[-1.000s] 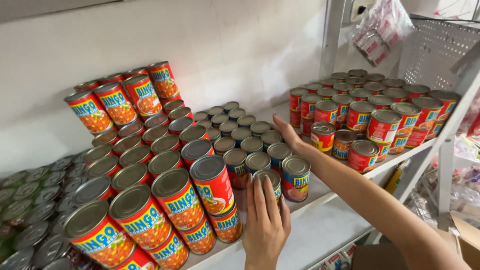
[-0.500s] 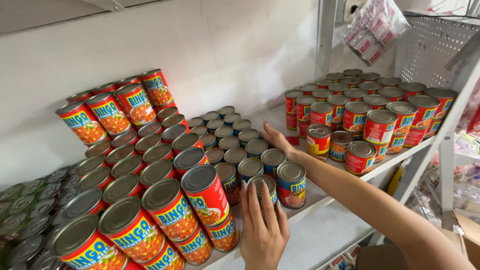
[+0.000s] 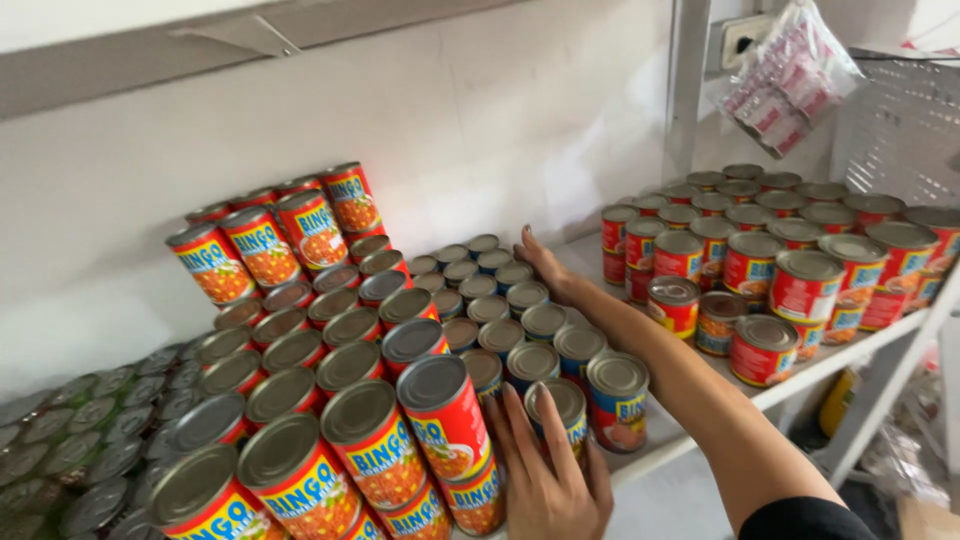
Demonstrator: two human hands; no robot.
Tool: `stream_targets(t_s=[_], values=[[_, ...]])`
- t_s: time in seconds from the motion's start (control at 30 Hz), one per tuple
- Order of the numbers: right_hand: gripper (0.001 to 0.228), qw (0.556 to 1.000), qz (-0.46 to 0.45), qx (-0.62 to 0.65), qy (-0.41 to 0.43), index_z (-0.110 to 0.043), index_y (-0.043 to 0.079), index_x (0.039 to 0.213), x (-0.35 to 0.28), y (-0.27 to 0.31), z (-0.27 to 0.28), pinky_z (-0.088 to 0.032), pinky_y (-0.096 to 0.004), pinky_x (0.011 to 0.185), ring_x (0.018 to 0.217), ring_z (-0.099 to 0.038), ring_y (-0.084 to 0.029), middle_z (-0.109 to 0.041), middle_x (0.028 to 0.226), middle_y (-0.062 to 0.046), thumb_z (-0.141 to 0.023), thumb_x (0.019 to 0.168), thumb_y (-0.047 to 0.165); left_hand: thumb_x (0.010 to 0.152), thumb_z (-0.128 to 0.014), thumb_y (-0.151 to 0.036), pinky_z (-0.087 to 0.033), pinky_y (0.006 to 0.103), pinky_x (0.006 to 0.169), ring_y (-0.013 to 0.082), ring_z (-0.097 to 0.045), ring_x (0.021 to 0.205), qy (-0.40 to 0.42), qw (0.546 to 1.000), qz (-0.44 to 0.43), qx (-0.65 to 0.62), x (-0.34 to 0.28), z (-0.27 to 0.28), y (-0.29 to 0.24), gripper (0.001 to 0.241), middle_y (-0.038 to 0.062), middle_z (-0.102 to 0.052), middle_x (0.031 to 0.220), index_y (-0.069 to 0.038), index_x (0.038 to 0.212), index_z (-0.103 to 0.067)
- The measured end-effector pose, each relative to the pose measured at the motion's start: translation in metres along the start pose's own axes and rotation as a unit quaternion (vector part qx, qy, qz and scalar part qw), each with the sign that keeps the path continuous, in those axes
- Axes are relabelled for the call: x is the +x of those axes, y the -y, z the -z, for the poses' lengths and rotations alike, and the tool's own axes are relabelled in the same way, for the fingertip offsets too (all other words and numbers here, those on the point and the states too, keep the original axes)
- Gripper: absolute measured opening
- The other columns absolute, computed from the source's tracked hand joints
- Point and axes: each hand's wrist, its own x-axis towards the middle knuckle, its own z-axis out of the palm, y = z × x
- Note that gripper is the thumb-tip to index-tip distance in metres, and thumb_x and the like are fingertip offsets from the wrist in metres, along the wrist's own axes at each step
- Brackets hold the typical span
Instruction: Organizing and stocking various canned goods on a grocery store shelf.
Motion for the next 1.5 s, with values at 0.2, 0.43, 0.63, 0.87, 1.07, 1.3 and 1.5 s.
stream_targets(t_s=[0.2,0.43,0.63,0.87,1.07,1.3,1.5], values=[[0.103,0.990,0.043,0.122,0.054,-0.016,0.005,0.163,0.076,-0.041,0.009,-0.032,-0.051,0.123,0.152,-0.030,-0.038,-0.020,0.168,-0.023,-0.030,0.093,0.079,0.087,-0.066,-0.026,-0.048,0.0619,0.102,0.0601,-0.046,0.134,-0.028,0.999,-0.001,0.025,-0.011,-0.016,0.002,0.070,0.040,-0.045,0.146,0.003,0.147,-0.044],[0.106,0.999,-0.033,0.018,-0.026,-0.022,-0.001,0.162,0.030,-0.001,0.005,-0.020,-0.051,0.125,0.154,-0.024,-0.035,-0.022,0.168,-0.023,-0.016,0.094,0.080,0.088,-0.064,-0.020,-0.050,0.0553,0.105,0.0578,-0.049,0.133,-0.008,1.000,0.009,0.003,0.000,-0.002,-0.001,0.066,0.040,-0.045,0.145,0.007,0.146,-0.047],[0.095,0.992,-0.029,0.104,-0.061,-0.010,-0.003,0.161,-0.089,0.066,0.037,-0.014,-0.044,0.128,0.158,-0.013,-0.034,-0.010,0.169,-0.025,-0.017,0.100,0.069,0.091,-0.058,-0.012,-0.045,0.0515,0.110,0.0497,-0.048,0.138,-0.001,0.998,0.065,0.020,0.004,0.010,-0.009,0.058,0.031,-0.046,0.147,0.007,0.145,-0.046],[0.098,0.979,0.136,-0.152,0.016,-0.006,0.010,0.165,-0.299,0.011,0.030,-0.016,-0.038,0.124,0.157,-0.019,-0.021,-0.018,0.172,-0.013,-0.055,0.091,0.051,0.089,-0.056,-0.006,-0.038,0.0506,0.118,0.0376,-0.043,0.145,0.050,0.997,-0.021,0.056,-0.005,0.018,-0.004,0.060,0.021,-0.045,0.153,0.003,0.147,-0.047],[0.120,0.938,0.145,-0.303,0.088,0.007,0.006,0.160,-0.334,0.007,-0.015,-0.035,-0.035,0.117,0.142,-0.046,-0.024,-0.041,0.158,-0.018,-0.081,0.081,0.027,0.091,-0.052,-0.002,-0.036,0.0483,0.119,0.0373,-0.039,0.148,0.093,0.994,-0.021,0.052,-0.010,0.025,-0.004,0.058,0.021,-0.040,0.157,0.009,0.147,-0.043],[0.119,0.865,0.068,-0.496,-0.048,0.017,-0.012,0.155,-0.338,-0.002,-0.079,-0.047,-0.039,0.106,0.138,-0.046,-0.037,-0.027,0.157,-0.035,-0.066,0.090,0.042,0.091,-0.052,-0.001,-0.037,0.0453,0.117,0.0405,-0.035,0.148,0.137,0.987,-0.048,0.074,-0.016,0.038,-0.004,0.061,0.026,-0.035,0.159,0.015,0.148,-0.037],[0.103,0.725,0.083,-0.665,-0.159,-0.010,-0.015,0.151,-0.338,-0.012,-0.096,-0.031,-0.069,0.108,0.142,-0.032,-0.059,-0.030,0.153,-0.042,-0.053,0.096,0.061,0.089,-0.053,0.001,-0.034,0.0479,0.118,0.0461,-0.032,0.148,0.146,0.986,-0.026,0.072,-0.015,0.042,-0.007,0.063,0.032,-0.031,0.157,0.019,0.146,-0.035]])
